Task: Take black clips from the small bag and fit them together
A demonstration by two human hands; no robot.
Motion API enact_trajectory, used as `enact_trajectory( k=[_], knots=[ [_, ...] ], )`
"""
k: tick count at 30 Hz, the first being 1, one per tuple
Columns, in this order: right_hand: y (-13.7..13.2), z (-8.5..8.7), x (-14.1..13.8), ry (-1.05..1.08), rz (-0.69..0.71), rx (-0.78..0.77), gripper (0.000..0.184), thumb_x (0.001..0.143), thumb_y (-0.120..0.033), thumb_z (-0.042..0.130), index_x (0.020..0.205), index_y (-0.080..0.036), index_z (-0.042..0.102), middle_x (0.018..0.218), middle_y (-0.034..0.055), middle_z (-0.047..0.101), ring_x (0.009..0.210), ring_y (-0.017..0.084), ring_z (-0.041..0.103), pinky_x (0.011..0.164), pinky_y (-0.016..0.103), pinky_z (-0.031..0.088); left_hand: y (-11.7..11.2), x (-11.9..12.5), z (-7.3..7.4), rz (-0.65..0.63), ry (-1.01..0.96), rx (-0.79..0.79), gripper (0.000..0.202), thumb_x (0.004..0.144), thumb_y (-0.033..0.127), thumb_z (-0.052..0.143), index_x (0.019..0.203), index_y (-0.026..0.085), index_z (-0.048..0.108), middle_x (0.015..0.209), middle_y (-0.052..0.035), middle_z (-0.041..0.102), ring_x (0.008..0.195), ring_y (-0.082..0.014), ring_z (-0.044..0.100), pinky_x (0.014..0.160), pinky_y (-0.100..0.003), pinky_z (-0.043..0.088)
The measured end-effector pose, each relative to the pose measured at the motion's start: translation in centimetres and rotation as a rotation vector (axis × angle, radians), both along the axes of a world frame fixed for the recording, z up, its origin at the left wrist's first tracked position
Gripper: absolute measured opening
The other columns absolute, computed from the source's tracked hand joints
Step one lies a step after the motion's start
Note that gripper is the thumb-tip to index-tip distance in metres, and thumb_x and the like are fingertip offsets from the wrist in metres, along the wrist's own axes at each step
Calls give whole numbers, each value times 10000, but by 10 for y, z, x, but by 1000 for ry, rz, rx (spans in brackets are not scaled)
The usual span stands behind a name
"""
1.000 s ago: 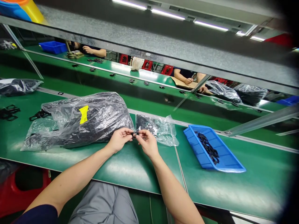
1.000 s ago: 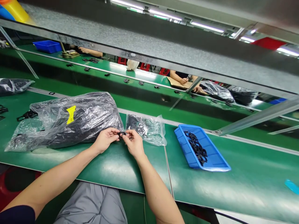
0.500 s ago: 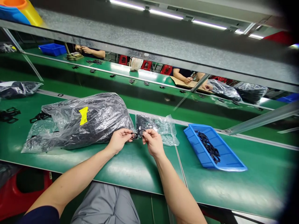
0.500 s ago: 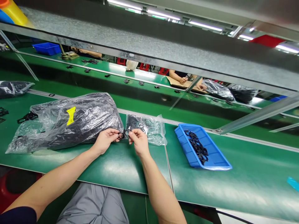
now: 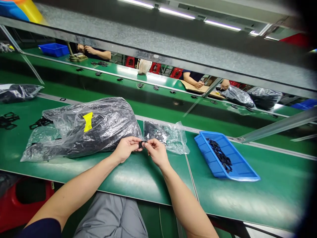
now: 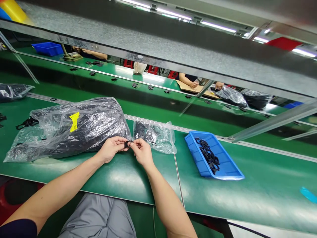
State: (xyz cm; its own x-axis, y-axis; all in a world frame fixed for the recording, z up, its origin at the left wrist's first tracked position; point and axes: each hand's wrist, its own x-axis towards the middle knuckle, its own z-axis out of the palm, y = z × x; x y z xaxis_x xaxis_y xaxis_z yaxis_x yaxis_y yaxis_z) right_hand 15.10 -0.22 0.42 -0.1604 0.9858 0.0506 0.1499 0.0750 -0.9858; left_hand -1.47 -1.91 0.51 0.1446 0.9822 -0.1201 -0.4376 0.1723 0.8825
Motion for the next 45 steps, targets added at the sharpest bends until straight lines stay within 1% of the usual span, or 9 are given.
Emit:
enact_trajectory(
  k=[4, 8, 14, 19, 22, 25, 27, 31, 45],
  knots=[
    [-2, 3, -1, -20, -37, 25, 320, 733, -497, 687, 741, -192, 589, 603, -10, 609, 465, 109, 488, 404, 223, 362, 0, -1, -2, -38, 3, 17, 366, 633, 222, 802, 953, 99, 674, 873, -89, 732, 756, -180, 697, 766, -350, 576],
    [-3, 4, -2, -16, -36, 27, 308, 726, -487, 694, 737, -194, 600, 629, 2, 636, 474, 116, 510, 403, 227, 370, 0, 0, -5, -16, 33, 16, 361, 629, 250, 813, 924, 93, 677, 800, -79, 733, 681, -161, 691, 726, -329, 577],
    [-2, 5, -1, 92, 0, -32, 306, 714, -458, 719, 746, -184, 587, 534, -37, 573, 402, 89, 445, 392, 222, 348, 0, 2, -4, 19, -35, 6, 339, 612, 238, 827, 878, 96, 670, 788, -72, 736, 705, -159, 689, 701, -298, 563],
    [0, 1, 0, 162, 10, -46, 296, 712, -422, 733, 793, -171, 598, 571, -39, 568, 418, 76, 456, 396, 212, 366, -1, 1, 0, -12, -98, -16, 319, 619, 198, 822, 881, 105, 666, 807, -70, 736, 725, -146, 682, 695, -266, 541],
    [1, 0, 1, 188, -4, -39, 346, 693, -397, 752, 923, -176, 619, 651, -28, 591, 471, 83, 494, 427, 217, 423, -1, 1, 0, -37, -137, -33, 298, 630, 183, 815, 879, 111, 668, 826, -70, 735, 727, -134, 674, 705, -260, 530],
    [2, -1, 2, 182, -9, 4, 416, 673, -373, 771, 1021, -191, 636, 811, 15, 644, 665, 130, 598, 578, 260, 521, -1, 1, 0, -37, -151, -33, 293, 625, 174, 817, 876, 112, 678, 826, -68, 733, 734, -132, 670, 711, -258, 523],
    [2, 0, 3, 187, -1, -2, 384, 666, -372, 777, 983, -191, 657, 853, 30, 668, 725, 151, 622, 650, 292, 536, -1, 1, 0, -33, -150, -31, 291, 625, 182, 818, 874, 111, 686, 826, -69, 733, 730, -132, 668, 710, -259, 520],
    [1, 1, 4, 236, 9, -62, 295, 655, -369, 790, 854, -185, 673, 741, 15, 689, 645, 144, 614, 631, 300, 524, -1, 1, 1, -14, -127, -26, 297, 622, 209, 821, 875, 111, 698, 811, -68, 733, 685, -121, 657, 693, -257, 514],
    [4, -1, 7, 299, 23, -109, 283, 612, -311, 832, 812, -188, 675, 703, -7, 686, 639, 129, 636, 664, 285, 525, 0, 4, -2, 21, -56, -20, 298, 613, 229, 820, 855, 108, 698, 799, -76, 730, 680, -130, 649, 675, -267, 502]
  ],
)
